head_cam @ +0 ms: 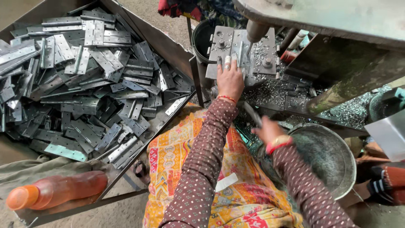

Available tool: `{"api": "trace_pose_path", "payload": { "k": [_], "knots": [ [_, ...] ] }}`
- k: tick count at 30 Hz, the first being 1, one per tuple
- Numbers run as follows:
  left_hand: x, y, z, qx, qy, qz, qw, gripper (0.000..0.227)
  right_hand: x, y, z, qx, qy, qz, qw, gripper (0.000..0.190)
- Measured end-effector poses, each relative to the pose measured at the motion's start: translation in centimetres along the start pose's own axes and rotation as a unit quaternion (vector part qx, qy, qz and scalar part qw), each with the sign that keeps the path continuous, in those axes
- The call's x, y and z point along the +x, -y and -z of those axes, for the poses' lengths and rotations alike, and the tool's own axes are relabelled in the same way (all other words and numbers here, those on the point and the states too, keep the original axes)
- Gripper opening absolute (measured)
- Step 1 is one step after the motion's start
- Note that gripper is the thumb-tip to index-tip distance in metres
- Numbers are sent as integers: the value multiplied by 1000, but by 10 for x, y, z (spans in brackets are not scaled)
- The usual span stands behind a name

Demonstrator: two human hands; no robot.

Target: The person sits on the floor and repeatedly picks up metal pieces from a large bin. They place each piece into a machine, operate a lever to process it, and then remove the finished piece, continuing this cycle throughout the video.

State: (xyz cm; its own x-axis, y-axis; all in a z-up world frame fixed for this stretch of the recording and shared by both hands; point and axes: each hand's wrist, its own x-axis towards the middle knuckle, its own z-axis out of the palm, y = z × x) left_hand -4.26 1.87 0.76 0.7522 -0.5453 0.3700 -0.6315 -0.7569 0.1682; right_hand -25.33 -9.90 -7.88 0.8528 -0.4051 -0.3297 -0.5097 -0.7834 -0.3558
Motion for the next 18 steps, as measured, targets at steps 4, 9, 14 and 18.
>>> {"api": "trace_pose_path", "payload": {
  "k": [4, 9, 14, 18],
  "knots": [
    [-5, 6, 0, 16, 27, -15, 999, 23, -23, -13, -54, 5, -114, 13, 993, 51],
    [-17, 7, 4, -13, 14, -15, 1000, 24, 9, -19, -30, -20, 7, -34, 999, 59],
    [6, -5, -4, -22, 14, 0, 1000, 22, 16, -8, 1, -80, -12, -22, 997, 60],
    [12, -7, -6, -34, 62, 8, 998, 24, -23, -10, -45, -35, -108, -1, 994, 51]
  ]
}}
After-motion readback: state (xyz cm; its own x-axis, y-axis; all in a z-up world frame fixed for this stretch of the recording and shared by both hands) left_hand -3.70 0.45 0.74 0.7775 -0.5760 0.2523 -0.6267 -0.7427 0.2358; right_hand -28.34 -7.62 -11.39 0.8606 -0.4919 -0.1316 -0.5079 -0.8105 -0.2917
